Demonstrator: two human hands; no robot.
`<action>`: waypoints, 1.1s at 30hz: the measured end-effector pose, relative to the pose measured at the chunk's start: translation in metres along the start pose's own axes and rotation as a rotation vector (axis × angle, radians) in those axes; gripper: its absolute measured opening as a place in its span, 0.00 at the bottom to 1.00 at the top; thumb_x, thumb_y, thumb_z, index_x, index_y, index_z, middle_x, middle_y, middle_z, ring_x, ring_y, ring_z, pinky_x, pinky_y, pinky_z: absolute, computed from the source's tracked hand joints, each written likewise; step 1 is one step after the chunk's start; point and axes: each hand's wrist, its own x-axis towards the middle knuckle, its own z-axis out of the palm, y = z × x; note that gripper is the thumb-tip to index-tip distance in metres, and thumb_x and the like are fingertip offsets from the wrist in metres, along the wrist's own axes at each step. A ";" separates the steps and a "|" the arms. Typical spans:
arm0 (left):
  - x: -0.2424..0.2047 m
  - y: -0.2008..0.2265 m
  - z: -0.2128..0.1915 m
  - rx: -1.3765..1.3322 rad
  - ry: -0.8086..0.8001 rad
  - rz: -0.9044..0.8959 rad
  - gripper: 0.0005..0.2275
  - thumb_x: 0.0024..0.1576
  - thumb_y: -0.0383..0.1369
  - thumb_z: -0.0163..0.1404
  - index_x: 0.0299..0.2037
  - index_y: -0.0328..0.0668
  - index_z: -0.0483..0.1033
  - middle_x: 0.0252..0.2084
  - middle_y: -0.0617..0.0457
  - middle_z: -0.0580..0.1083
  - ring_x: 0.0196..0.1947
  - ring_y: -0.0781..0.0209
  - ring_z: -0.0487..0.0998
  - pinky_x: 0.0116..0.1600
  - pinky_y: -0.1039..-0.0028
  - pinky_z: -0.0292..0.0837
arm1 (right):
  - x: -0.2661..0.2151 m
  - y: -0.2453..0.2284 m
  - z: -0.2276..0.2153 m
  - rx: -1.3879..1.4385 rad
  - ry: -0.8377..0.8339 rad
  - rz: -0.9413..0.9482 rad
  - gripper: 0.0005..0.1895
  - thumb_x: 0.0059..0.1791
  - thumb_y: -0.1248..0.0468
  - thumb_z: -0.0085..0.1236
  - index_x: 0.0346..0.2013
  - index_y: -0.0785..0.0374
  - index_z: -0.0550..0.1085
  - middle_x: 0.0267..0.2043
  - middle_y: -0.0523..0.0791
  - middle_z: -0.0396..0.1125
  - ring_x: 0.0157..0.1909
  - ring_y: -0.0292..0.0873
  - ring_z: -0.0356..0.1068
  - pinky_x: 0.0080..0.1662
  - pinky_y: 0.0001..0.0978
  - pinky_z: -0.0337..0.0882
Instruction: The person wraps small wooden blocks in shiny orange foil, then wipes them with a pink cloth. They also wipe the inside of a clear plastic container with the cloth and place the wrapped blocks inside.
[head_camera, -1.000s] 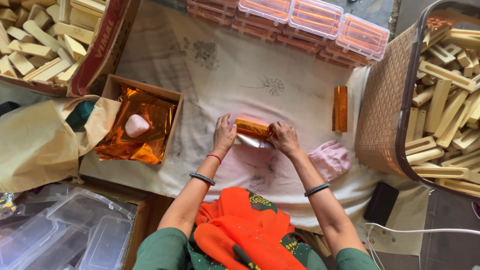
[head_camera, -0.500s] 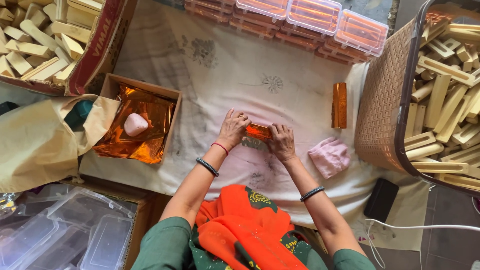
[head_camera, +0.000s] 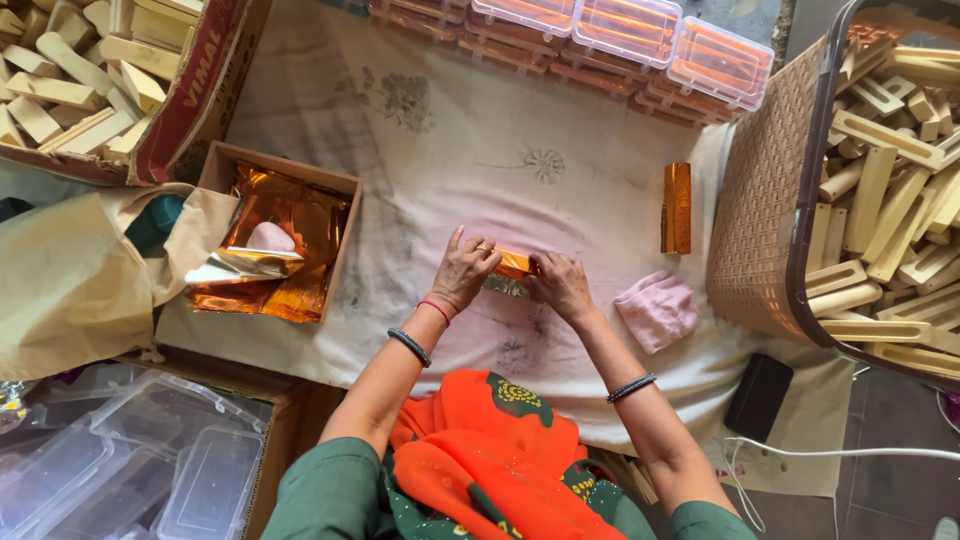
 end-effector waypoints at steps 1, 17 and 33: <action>0.002 0.001 -0.007 0.001 0.000 0.001 0.09 0.55 0.29 0.53 0.45 0.51 0.74 0.51 0.59 0.75 0.56 0.61 0.73 0.72 0.46 0.56 | -0.003 0.000 0.005 0.001 0.001 0.001 0.19 0.46 0.57 0.65 0.49 0.56 0.73 0.44 0.43 0.71 0.49 0.48 0.71 0.47 0.45 0.64; -0.015 -0.006 -0.002 -0.128 -0.094 -0.089 0.16 0.50 0.38 0.59 0.50 0.54 0.76 0.50 0.60 0.77 0.57 0.61 0.74 0.70 0.49 0.56 | -0.025 -0.025 0.007 -0.145 0.225 -0.119 0.23 0.46 0.56 0.64 0.52 0.62 0.74 0.50 0.45 0.72 0.49 0.46 0.70 0.49 0.42 0.66; -0.074 0.022 -0.035 -0.220 0.111 -0.001 0.13 0.53 0.34 0.54 0.47 0.41 0.76 0.52 0.48 0.73 0.52 0.51 0.74 0.58 0.56 0.68 | -0.033 -0.024 0.009 -0.047 0.017 -0.061 0.28 0.42 0.59 0.67 0.55 0.60 0.71 0.49 0.45 0.70 0.52 0.49 0.69 0.49 0.44 0.67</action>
